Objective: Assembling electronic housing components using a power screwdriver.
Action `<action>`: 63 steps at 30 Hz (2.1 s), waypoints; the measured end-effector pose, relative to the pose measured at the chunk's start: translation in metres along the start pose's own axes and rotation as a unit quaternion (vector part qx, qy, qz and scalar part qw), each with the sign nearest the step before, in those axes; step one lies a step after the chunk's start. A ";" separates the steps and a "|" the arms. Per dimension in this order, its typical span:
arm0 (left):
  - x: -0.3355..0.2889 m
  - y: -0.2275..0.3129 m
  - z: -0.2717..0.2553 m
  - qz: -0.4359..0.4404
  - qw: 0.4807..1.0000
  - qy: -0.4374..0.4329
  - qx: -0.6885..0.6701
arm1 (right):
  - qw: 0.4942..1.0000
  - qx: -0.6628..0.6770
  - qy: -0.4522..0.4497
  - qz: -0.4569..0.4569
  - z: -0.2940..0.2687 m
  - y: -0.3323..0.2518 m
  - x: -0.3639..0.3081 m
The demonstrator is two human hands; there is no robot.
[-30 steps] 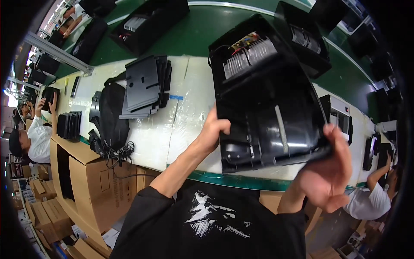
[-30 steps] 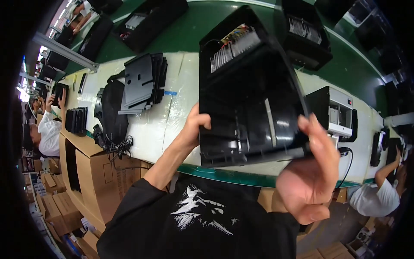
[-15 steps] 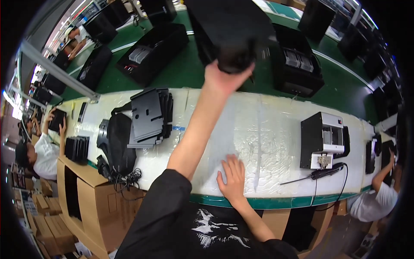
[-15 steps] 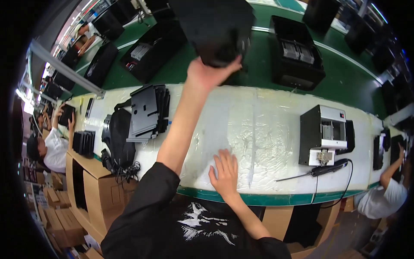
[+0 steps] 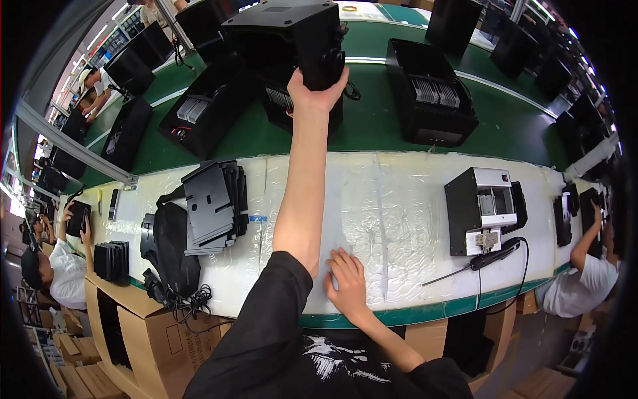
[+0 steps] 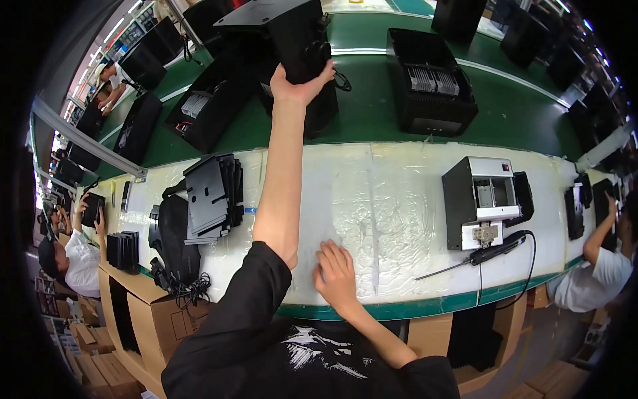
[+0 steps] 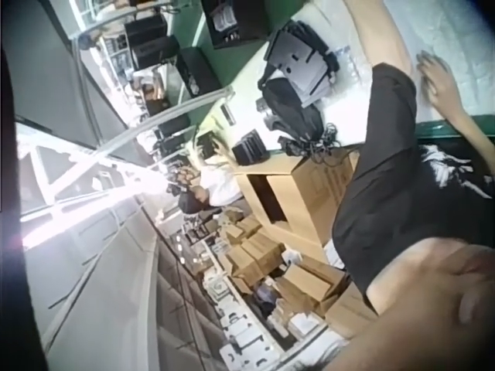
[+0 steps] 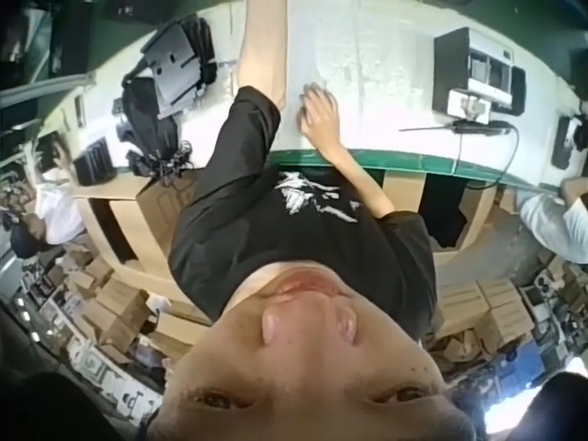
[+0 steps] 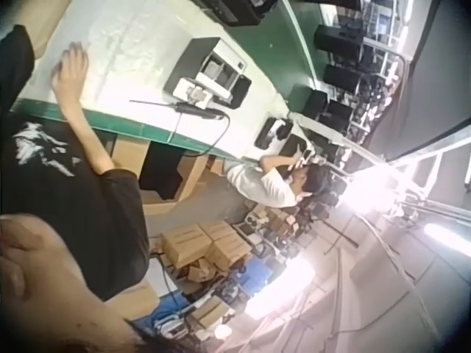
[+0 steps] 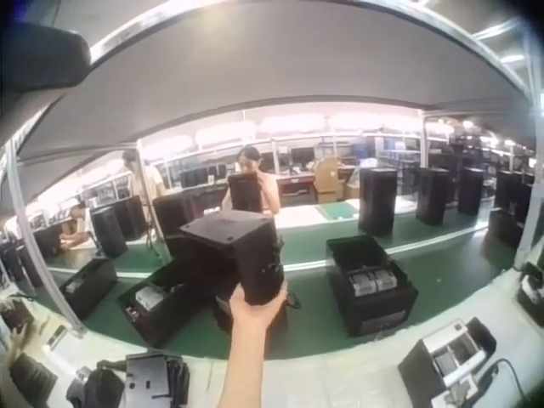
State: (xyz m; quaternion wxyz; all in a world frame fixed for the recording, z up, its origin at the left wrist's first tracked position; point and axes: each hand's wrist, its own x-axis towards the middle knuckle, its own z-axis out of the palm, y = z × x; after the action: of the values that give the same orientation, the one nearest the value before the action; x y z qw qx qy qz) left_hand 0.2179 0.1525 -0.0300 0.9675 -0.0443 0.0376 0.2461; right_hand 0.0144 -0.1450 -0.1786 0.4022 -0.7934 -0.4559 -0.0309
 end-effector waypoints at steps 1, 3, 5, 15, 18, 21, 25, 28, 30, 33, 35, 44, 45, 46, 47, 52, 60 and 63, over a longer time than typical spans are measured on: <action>-0.007 -0.002 -0.009 0.039 0.991 -0.099 0.080 | 1.000 -0.001 -0.001 -0.003 0.000 0.000 0.000; -0.025 -0.012 -0.004 0.031 0.996 -0.069 0.055 | 1.000 -0.003 0.002 0.000 -0.001 0.004 -0.001; -0.038 -0.013 0.005 -0.031 0.998 0.044 0.016 | 1.000 0.003 -0.007 0.001 -0.003 0.004 -0.002; -0.026 0.004 -0.018 -0.089 0.989 0.021 -0.117 | 1.000 0.019 -0.012 -0.007 -0.004 0.002 -0.003; -0.029 -0.009 -0.021 -0.091 0.988 0.005 -0.128 | 1.000 0.010 -0.009 -0.003 -0.005 0.004 -0.003; -0.025 -0.008 -0.020 -0.080 0.982 0.049 -0.164 | 1.000 0.010 -0.010 -0.001 -0.006 0.004 -0.003; -0.018 -0.013 -0.022 -0.091 0.980 -0.001 -0.179 | 1.000 0.007 -0.011 -0.003 -0.005 0.003 -0.002; -0.003 -0.018 -0.026 -0.053 0.982 -0.001 -0.180 | 1.000 0.003 -0.011 -0.003 -0.004 0.001 -0.001; 0.004 -0.024 -0.028 -0.062 0.972 -0.041 -0.224 | 1.000 0.002 -0.012 -0.004 -0.003 0.000 -0.001; 0.007 -0.023 -0.035 -0.083 0.981 -0.068 -0.161 | 1.000 0.009 -0.014 -0.004 -0.001 -0.002 -0.002; -0.010 -0.036 -0.041 -0.085 0.990 -0.082 -0.078 | 1.000 0.009 -0.010 0.002 -0.001 0.002 -0.003; -0.159 -0.020 -0.163 -0.108 0.982 0.009 0.157 | 1.000 0.014 0.003 0.010 -0.004 0.002 0.001; -0.175 -0.023 -0.173 -0.102 0.983 0.015 0.153 | 0.999 0.028 0.011 0.020 -0.005 0.003 0.003; -0.189 -0.023 -0.182 -0.090 0.986 0.022 0.142 | 0.997 0.054 0.029 0.043 -0.010 0.002 0.010; -0.201 -0.023 -0.189 -0.079 0.988 0.029 0.130 | 0.997 0.059 0.020 0.038 -0.012 0.003 0.019; -0.210 -0.025 -0.193 -0.058 0.979 0.016 0.196 | 0.938 0.265 0.117 0.189 -0.011 0.022 0.080; -0.213 -0.025 -0.189 -0.041 0.978 0.006 0.202 | 0.908 0.341 0.037 0.242 0.007 0.055 0.087; -0.213 -0.028 -0.189 -0.042 0.978 0.003 0.205 | 0.887 0.385 0.030 0.252 0.001 0.052 0.086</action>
State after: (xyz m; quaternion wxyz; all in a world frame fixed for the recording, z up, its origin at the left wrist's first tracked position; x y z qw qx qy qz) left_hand 0.0349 0.0072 -0.1960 0.9652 0.1532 0.0883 0.1925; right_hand 0.1036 -0.0980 -0.1752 0.6837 -0.6632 -0.2044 0.2255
